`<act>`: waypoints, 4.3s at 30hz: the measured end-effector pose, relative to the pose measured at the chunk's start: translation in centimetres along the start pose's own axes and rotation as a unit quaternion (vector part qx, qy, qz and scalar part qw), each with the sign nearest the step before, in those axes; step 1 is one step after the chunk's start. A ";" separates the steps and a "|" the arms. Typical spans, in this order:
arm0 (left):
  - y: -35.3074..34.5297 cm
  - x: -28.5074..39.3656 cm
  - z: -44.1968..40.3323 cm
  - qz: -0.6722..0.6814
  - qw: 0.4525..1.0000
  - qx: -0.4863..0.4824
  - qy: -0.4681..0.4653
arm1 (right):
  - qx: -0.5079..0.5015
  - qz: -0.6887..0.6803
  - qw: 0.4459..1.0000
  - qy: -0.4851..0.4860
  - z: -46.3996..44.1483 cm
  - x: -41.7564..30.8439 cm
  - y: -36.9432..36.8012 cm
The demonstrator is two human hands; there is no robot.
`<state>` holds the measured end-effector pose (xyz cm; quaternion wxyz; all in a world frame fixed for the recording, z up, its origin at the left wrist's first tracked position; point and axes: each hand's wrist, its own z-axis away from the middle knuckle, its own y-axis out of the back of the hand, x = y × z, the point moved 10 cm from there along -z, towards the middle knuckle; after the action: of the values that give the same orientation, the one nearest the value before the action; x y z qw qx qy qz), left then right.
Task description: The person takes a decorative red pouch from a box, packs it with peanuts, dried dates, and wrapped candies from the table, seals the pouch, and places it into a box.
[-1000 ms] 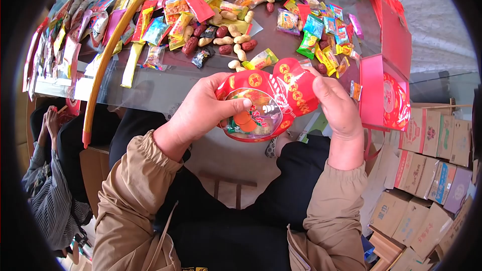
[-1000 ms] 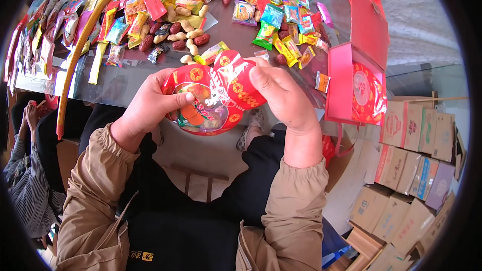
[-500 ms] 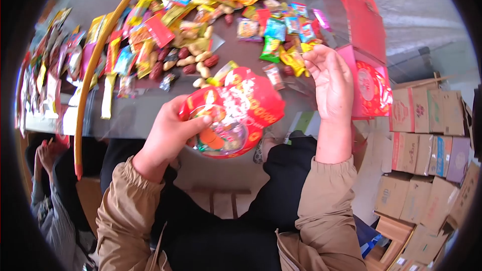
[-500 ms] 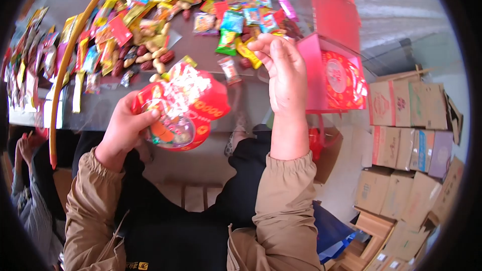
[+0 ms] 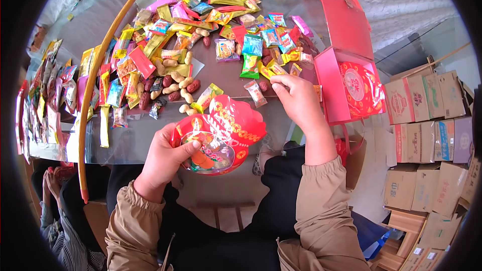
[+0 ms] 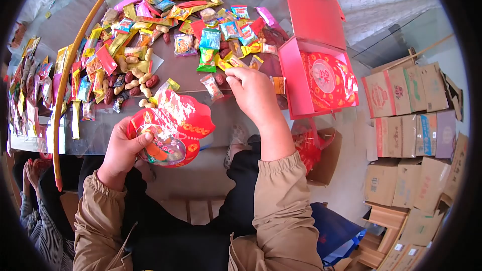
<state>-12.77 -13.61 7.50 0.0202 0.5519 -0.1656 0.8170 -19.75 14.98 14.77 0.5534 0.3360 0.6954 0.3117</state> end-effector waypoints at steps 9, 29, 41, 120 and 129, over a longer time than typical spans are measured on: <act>-0.7 0.2 0.5 -0.040 0.999 -0.013 0.026 | 0.066 0.072 0.984 0.151 -0.4 -3.2 -2.0; -3.3 0.7 -1.8 0.062 0.989 -0.087 0.101 | 0.101 0.065 0.974 0.194 -7.1 -5.8 -3.7; -2.1 0.9 -3.9 0.052 0.993 -0.089 0.060 | 0.090 0.172 0.965 0.175 -8.5 -6.6 -5.7; -0.9 1.2 0.9 0.010 0.999 0.032 0.001 | -0.224 -0.405 0.886 -0.023 2.3 -7.3 -3.5; -0.9 1.2 0.8 0.018 1.000 0.008 -0.015 | -0.195 -0.392 0.899 -0.012 1.4 -5.3 -1.8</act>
<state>-12.30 -13.16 9.09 -0.0014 0.5610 -0.1698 0.8102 -17.76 9.68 16.03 0.6933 -0.0749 0.6898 0.1944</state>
